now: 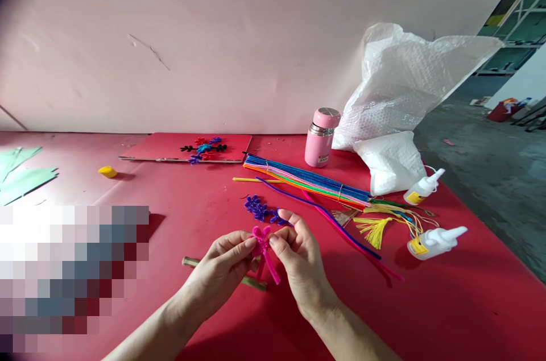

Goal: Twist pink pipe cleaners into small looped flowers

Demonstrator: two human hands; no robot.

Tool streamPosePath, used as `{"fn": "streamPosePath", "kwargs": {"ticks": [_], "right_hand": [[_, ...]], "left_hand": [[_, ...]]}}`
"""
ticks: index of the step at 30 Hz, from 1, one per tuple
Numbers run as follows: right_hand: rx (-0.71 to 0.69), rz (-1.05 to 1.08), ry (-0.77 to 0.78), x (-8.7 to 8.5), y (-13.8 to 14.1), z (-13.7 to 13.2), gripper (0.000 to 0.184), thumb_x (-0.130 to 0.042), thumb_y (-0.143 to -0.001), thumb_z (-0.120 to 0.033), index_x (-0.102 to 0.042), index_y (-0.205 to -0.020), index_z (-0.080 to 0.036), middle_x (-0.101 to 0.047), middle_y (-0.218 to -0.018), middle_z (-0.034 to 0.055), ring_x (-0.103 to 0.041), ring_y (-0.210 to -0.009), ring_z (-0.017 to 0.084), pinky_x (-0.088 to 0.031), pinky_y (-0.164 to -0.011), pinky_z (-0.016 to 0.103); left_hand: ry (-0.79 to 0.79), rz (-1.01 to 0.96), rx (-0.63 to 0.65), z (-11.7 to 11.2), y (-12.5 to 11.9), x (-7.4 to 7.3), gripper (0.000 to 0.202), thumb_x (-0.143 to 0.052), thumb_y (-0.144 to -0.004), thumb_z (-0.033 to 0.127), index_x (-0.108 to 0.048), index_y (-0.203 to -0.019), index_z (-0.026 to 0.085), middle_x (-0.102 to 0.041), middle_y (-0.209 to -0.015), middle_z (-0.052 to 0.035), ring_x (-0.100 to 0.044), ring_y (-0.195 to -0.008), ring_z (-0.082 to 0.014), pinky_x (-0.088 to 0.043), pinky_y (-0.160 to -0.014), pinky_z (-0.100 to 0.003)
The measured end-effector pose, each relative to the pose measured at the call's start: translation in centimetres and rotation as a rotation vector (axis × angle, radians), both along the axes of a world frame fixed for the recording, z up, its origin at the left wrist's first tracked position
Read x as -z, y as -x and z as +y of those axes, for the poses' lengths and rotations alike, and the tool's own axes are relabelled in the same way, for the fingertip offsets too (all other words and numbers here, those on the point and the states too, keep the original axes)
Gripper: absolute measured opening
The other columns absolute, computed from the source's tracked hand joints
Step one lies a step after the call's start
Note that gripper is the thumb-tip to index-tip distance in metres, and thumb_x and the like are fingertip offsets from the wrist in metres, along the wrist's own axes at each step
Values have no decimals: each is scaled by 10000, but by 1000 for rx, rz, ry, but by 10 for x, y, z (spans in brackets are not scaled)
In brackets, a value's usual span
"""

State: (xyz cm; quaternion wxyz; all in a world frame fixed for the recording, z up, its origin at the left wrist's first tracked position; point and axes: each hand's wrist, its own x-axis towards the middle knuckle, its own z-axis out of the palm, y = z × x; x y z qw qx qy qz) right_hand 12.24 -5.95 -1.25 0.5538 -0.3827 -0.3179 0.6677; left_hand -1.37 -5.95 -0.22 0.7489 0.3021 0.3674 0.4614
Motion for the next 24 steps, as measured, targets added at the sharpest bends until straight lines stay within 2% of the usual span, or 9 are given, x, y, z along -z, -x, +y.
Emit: {"fn": "streamPosePath", "kwargs": {"ticks": [7, 11, 15, 18, 24], "right_hand": [[-18, -15, -5, 3, -3, 2, 407, -667, -708, -285, -482, -1066, -230, -472, -654, -63, -483, -570, 100, -418, -615, 269], [-23, -94, -48, 1, -3, 1, 353, -646, -728, -281, -497, -1041, -219, -469, -652, -59, -467, -570, 90, -407, -599, 243], [-36, -216, -126, -2, -2, 0, 322, -610, -755, -301, -485, -1038, -216, -507, -717, -33, -504, -641, 113, -427, -623, 252], [-14, -294, -176, -2, -2, 0, 310, -604, -760, -301, -483, -1030, -209, -482, -703, -39, -490, -626, 106, -429, -599, 237], [-21, -264, -169, -2, -2, -1, 309, -588, -770, -300, -463, -1037, -210, -458, -700, -43, -487, -599, 98, -443, -574, 231]], "left_hand": [[11, -17, -35, 0, 0, -1, 188, -588, -756, 239, -630, -629, 106, -581, -576, -26, -500, -562, -103, -410, -591, -225], [-6, 128, -26, 0, 1, -1, 187, -619, -729, 279, -615, -631, 120, -565, -544, -6, -492, -530, -101, -406, -550, -220], [-31, 251, 14, -1, 1, 0, 247, -596, -743, 333, -584, -617, 120, -543, -540, -1, -475, -509, -97, -399, -511, -217], [-28, 293, 60, -1, 1, 0, 272, -582, -751, 357, -565, -616, 121, -527, -539, 1, -460, -498, -93, -404, -507, -224], [-47, 244, 122, -3, 2, 0, 265, -525, -797, 345, -560, -654, 126, -533, -577, -10, -474, -535, -104, -404, -558, -248]]}}
